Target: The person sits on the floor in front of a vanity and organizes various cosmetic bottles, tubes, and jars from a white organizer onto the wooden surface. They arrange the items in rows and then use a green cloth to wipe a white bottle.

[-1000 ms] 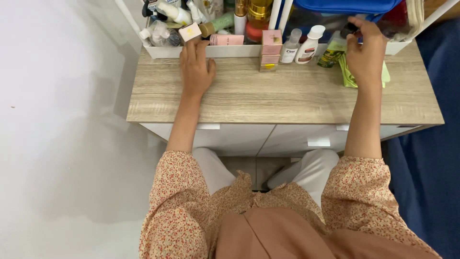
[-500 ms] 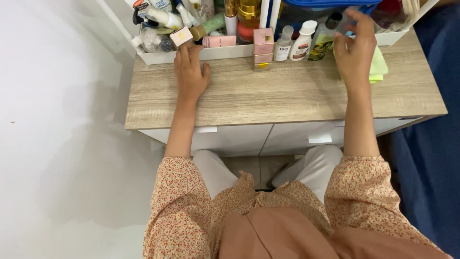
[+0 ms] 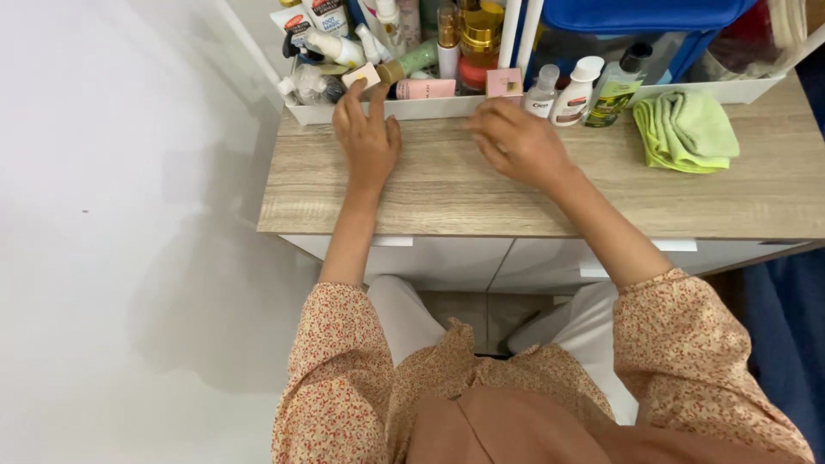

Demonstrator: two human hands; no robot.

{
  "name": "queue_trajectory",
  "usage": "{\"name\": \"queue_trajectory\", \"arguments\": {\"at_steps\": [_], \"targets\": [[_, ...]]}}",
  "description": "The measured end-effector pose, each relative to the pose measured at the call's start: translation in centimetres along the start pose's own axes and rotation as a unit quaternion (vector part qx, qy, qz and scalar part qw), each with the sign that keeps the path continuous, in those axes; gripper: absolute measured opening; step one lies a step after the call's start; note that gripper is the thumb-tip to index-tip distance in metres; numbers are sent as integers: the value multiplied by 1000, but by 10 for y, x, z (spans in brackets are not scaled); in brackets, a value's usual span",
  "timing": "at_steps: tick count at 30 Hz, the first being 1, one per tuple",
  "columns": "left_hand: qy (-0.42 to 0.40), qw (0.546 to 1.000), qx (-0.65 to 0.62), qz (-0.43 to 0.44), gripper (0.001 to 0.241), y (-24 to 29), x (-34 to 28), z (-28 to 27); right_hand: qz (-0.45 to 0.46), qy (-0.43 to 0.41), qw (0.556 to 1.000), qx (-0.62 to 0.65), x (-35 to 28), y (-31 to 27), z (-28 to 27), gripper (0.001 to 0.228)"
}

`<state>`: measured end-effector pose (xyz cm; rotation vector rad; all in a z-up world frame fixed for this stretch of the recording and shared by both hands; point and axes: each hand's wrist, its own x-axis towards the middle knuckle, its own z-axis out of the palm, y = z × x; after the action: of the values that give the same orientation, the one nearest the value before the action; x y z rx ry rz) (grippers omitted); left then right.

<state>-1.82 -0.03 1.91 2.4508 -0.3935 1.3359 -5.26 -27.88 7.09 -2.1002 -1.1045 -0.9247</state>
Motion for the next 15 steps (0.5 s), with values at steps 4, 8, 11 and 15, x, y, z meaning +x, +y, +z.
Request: {"name": "queue_trajectory", "arguments": {"at_steps": [4, 8, 11, 15], "targets": [[-27, 998, 54, 14, 56, -5, 2, 8, -63, -55, 994, -77, -8, 11, 41, 18], [-14, 995, 91, 37, 58, 2, 13, 18, -110, -89, 988, -60, -17, 13, 44, 10], [-26, 990, 131, 33, 55, -1, 31, 38, -79, -76, 993, -46, -17, 18, 38, 6], [-26, 976, 214, 38, 17, -7, 51, 53, -50, -52, 997, -20, -19, 25, 37, 10]]}}
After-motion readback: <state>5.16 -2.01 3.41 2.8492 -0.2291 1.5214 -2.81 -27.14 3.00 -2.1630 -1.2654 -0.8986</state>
